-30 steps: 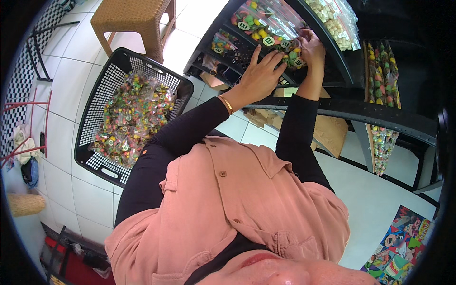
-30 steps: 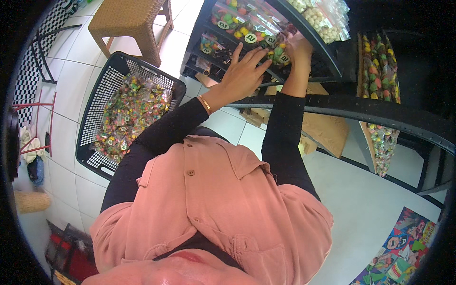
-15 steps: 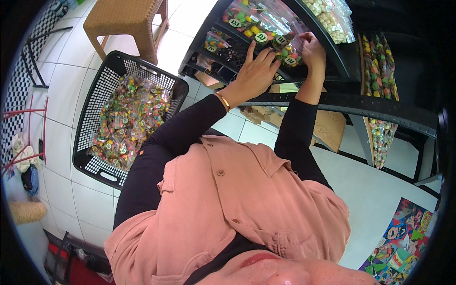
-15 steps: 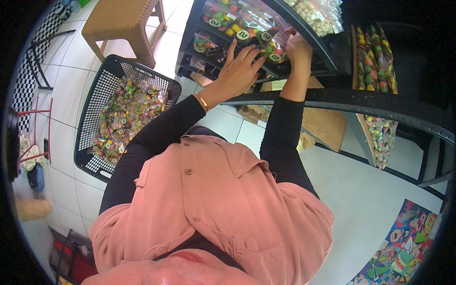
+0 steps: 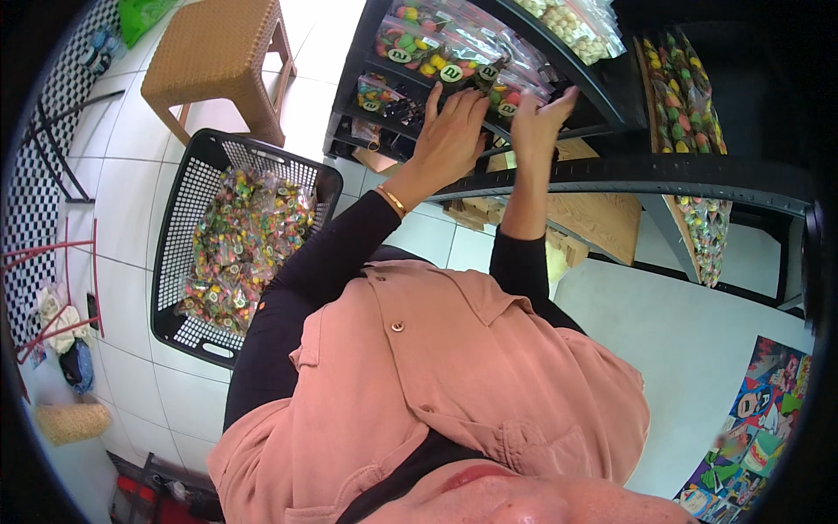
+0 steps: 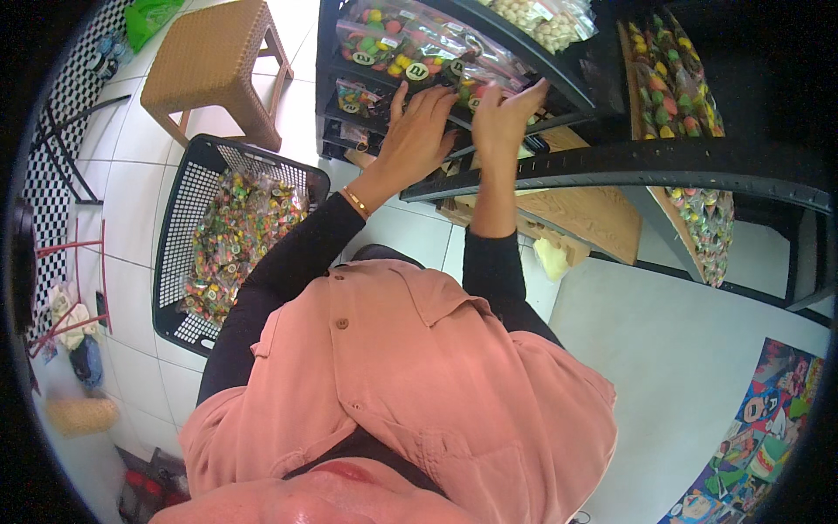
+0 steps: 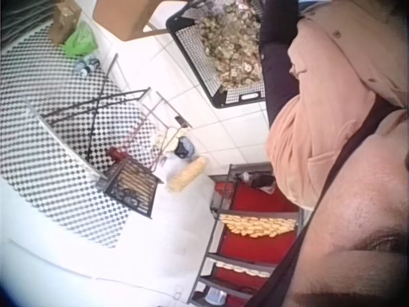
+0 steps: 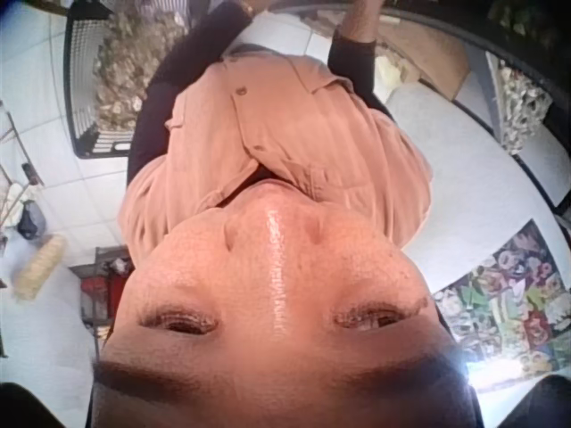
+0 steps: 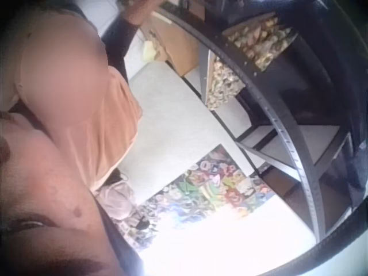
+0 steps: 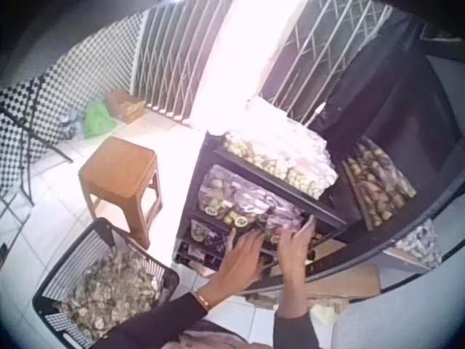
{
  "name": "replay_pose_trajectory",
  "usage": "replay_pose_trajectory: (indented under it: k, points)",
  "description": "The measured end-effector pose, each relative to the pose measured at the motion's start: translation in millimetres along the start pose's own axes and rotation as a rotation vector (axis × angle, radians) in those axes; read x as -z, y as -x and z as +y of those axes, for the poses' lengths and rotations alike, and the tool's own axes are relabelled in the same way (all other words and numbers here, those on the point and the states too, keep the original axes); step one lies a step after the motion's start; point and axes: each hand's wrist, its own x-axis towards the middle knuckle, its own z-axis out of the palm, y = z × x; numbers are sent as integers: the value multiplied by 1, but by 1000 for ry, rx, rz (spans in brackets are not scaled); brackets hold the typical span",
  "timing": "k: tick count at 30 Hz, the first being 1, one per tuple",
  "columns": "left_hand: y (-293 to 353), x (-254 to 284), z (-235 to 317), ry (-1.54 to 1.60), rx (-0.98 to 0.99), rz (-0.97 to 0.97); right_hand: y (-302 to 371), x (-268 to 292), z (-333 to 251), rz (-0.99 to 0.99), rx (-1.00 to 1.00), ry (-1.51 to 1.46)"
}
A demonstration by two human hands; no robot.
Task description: The person kneels on the floor and transfers small, colorful packaged items from a black plastic basket to a nearby black metal shelving unit. They pick up the items one by one or in small groups and place them into the shelf compartments.
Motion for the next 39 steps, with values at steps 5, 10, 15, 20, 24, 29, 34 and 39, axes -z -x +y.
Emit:
replay_pose_trajectory:
  k: [5, 10, 15, 20, 24, 29, 34, 39]
  points:
    - [1, 4, -4, -16, -39, -8, 10, -4, -6, -45, -227, -81]
    - [1, 3, -2, -12, -30, -8, -12, -26, 32, -193, -437, -383]
    - [5, 4, -7, -3, -51, -22, -14, -22, 12, -146, -493, -822]
    - [6, 2, -9, -37, -69, -21, -31, -24, 4, -77, -600, -864]
    - [7, 3, -11, -66, -77, -28, -38, -28, 2, -136, -622, -848]
    - [7, 3, -10, -58, -89, -17, -37, -24, 12, -189, -546, -768]
    - [9, 1, -13, -70, -96, 10, -39, -27, 9, -202, -532, -776]
    - [11, 3, -15, -57, -101, 20, -41, -36, 19, -185, -494, -772]
